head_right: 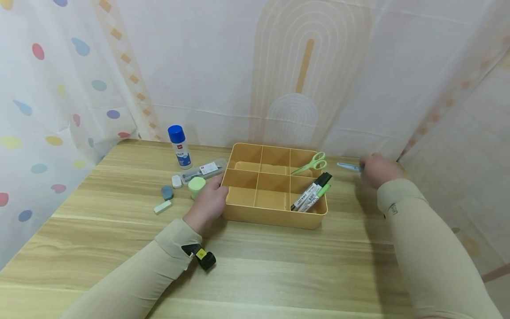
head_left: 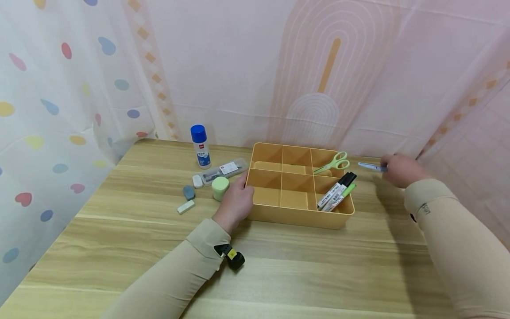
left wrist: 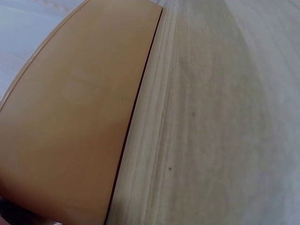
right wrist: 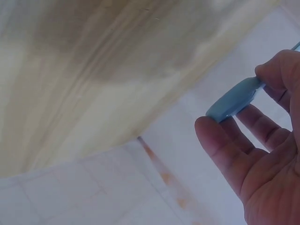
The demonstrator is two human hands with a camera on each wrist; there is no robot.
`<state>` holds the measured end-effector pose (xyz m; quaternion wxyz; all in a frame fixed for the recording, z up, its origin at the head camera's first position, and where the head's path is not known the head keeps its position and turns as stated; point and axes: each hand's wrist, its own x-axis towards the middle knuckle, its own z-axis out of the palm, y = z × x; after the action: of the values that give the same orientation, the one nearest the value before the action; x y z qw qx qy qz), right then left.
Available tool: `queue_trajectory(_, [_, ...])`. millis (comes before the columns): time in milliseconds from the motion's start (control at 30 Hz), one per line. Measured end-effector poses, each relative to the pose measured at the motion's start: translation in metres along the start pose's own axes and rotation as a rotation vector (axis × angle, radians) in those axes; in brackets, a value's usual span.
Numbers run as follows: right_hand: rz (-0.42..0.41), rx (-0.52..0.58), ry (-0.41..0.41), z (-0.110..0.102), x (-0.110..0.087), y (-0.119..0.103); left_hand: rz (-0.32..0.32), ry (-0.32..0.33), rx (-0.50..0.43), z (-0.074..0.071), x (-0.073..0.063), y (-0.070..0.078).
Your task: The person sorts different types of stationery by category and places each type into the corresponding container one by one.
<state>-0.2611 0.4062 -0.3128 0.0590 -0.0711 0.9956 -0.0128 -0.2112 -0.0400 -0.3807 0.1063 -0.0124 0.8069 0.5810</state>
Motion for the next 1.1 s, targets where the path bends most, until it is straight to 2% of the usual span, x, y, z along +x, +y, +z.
queue_trajectory(300, [-0.002,-0.007,0.044,-0.023,-0.001,-0.017,0.019,0.012,0.016,0.0,0.001,-0.001])
queue_trajectory(633, [-0.082,-0.09,0.129,-0.042,0.001,-0.048,0.024,0.008,0.008,-0.001,0.0,0.0])
queue_trajectory(1100, [-0.131,-0.208,0.142,-0.055,0.004,-0.084,0.025,0.008,0.009,0.001,0.001,-0.002])
